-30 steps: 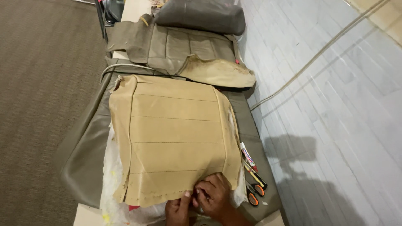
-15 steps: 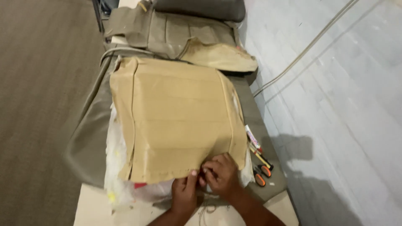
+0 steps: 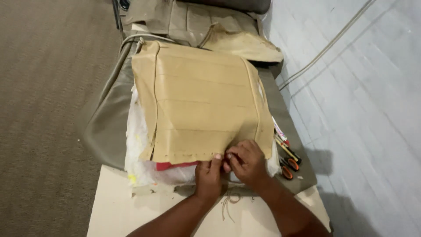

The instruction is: Hand-stitch a tan leather cover onto a padded base using a needle and thread

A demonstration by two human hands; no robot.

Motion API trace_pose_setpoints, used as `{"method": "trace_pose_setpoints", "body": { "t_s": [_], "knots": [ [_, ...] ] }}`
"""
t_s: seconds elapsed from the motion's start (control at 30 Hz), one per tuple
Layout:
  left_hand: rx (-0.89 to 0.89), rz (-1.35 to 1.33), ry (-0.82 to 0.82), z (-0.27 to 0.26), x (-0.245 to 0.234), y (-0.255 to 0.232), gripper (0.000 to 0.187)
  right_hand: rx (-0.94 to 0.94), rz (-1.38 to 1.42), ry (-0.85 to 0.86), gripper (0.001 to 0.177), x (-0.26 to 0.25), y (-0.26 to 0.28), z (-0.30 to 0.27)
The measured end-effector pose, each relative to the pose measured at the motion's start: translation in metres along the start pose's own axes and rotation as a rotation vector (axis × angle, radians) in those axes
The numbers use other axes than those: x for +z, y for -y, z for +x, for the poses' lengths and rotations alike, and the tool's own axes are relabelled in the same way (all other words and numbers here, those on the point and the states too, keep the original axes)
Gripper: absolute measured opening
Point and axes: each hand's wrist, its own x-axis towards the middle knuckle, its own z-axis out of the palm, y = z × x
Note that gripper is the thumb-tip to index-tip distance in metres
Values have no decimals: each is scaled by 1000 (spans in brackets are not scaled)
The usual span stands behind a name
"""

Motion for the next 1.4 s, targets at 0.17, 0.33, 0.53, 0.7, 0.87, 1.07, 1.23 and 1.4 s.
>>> {"method": "trace_pose_setpoints", "body": {
  "t_s": [0.17, 0.33, 0.53, 0.7, 0.87, 1.07, 1.23, 1.4],
  "knots": [
    [-10, -15, -47, 9, -2, 27, 35, -32, -65, 23, 6, 2, -4, -5],
    [23, -32, 28, 9, 1, 32, 39, -82, -142, 26, 11, -2, -8, -15],
    [-132, -360, -62, 9, 3, 19, 31, 23, -143, 51, 7, -6, -16, -19],
    [-121, 92, 46, 11, -38, 3, 43, -51, -197, 20, 15, 2, -18, -18],
    [-204, -59, 121, 10, -40, -1, 45, 7, -47, -52, 12, 7, 15, 0],
    [-259, -116, 131, 15, -40, 15, 46, 86, 75, -35, 6, 3, 14, 5],
    [-278, -60, 144, 10, -45, 1, 46, 156, 223, 30, 9, 3, 10, 4],
    [-214, -107, 156, 12, -45, -1, 45, 232, 335, -47, 14, 2, 14, 4]
  ]
}}
